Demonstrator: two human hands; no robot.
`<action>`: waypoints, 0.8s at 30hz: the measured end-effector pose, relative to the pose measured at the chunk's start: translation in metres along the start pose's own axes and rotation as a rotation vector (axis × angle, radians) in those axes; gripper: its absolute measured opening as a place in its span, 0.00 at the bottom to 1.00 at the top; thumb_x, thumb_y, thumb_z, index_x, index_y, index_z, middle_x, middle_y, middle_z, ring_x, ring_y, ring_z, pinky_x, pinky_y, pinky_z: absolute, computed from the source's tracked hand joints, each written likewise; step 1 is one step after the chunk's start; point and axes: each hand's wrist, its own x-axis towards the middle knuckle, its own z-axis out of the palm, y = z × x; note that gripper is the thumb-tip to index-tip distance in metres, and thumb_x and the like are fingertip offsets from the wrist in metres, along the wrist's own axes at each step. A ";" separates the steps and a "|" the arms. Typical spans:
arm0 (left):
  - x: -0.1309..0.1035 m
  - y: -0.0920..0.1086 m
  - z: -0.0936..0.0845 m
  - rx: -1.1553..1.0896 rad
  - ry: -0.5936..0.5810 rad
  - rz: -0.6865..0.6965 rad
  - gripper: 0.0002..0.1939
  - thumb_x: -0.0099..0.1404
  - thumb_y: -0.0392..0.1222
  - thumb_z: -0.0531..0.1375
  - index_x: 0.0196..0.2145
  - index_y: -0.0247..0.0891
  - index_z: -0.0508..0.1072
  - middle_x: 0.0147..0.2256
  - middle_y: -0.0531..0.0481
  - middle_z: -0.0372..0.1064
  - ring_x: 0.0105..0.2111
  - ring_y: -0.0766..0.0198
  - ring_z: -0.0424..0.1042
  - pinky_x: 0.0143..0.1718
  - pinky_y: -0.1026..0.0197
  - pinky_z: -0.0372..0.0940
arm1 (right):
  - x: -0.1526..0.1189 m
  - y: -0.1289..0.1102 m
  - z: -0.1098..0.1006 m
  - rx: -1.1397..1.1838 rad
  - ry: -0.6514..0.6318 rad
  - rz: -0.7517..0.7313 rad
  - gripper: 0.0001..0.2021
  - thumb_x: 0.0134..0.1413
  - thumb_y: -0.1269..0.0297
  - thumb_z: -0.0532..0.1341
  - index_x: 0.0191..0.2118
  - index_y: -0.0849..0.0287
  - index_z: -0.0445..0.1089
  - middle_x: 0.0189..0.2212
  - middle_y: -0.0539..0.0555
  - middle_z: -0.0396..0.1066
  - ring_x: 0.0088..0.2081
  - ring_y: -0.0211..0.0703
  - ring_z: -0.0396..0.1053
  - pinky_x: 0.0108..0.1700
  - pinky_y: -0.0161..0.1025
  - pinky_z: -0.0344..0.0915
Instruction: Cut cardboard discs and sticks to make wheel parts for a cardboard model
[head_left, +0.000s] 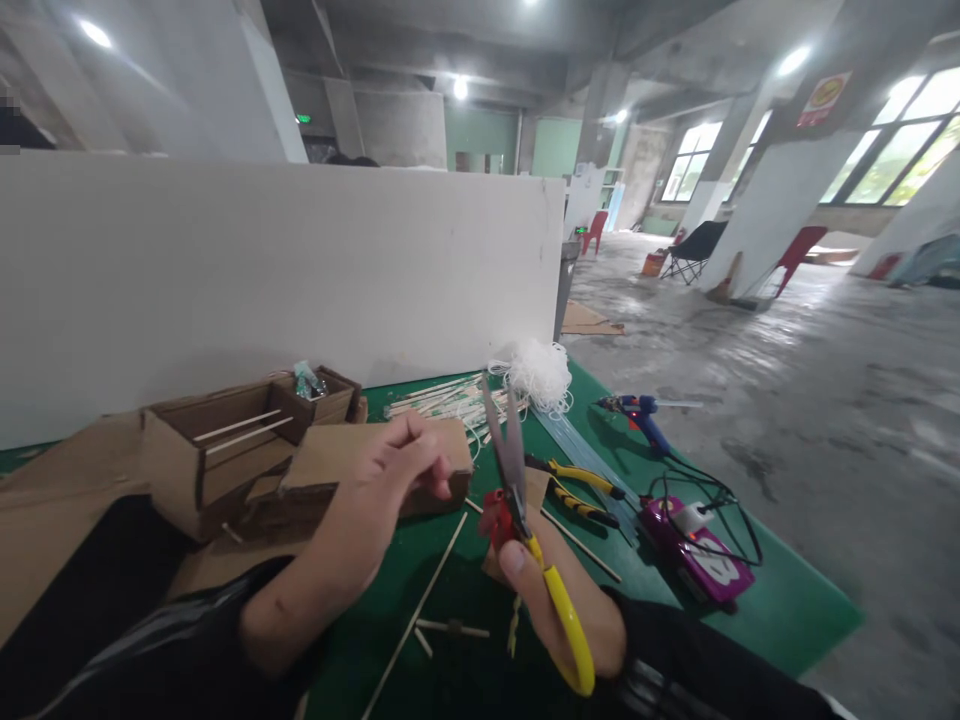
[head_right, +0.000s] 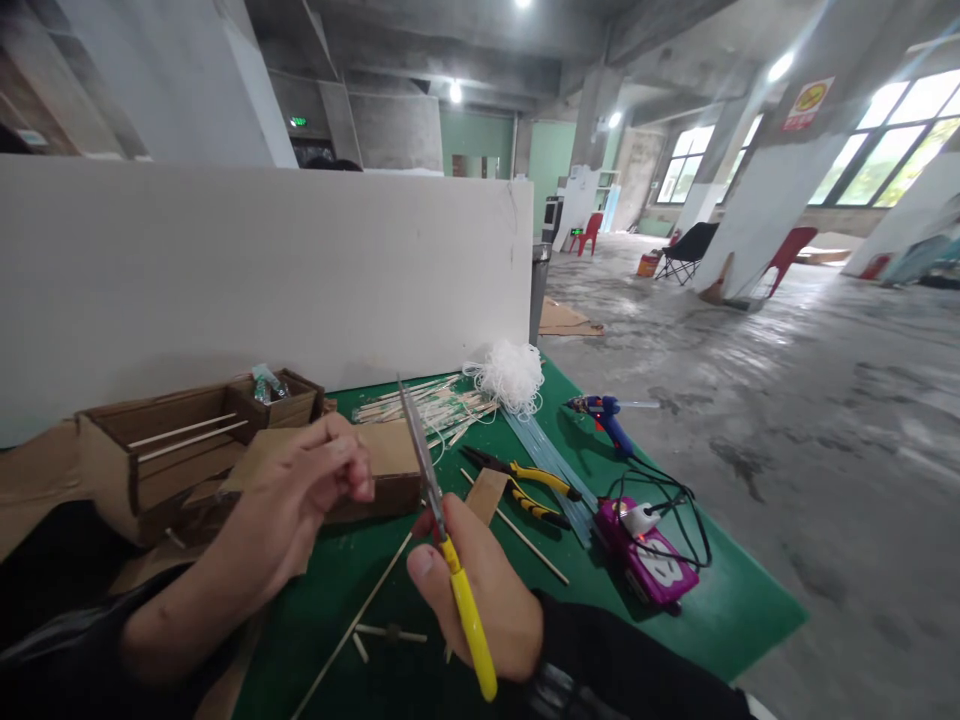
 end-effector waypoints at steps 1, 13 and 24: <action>0.003 0.004 -0.006 0.098 0.009 0.072 0.13 0.65 0.47 0.60 0.25 0.41 0.67 0.24 0.55 0.65 0.26 0.64 0.65 0.31 0.63 0.63 | 0.001 0.000 -0.002 -0.002 -0.016 -0.006 0.17 0.66 0.49 0.51 0.40 0.56 0.67 0.30 0.50 0.65 0.30 0.43 0.64 0.33 0.40 0.64; 0.021 0.009 -0.056 1.200 -0.455 0.046 0.11 0.67 0.48 0.55 0.33 0.43 0.75 0.28 0.51 0.75 0.28 0.57 0.71 0.30 0.60 0.58 | 0.003 0.008 -0.004 0.071 0.011 0.070 0.19 0.67 0.46 0.48 0.33 0.54 0.63 0.27 0.49 0.61 0.30 0.44 0.60 0.34 0.42 0.60; 0.000 -0.071 -0.010 1.402 -0.778 0.046 0.13 0.58 0.43 0.63 0.43 0.44 0.72 0.43 0.46 0.75 0.40 0.48 0.77 0.38 0.55 0.67 | 0.006 0.013 0.001 0.251 0.045 0.079 0.19 0.68 0.48 0.51 0.34 0.57 0.66 0.26 0.48 0.61 0.27 0.39 0.59 0.30 0.37 0.60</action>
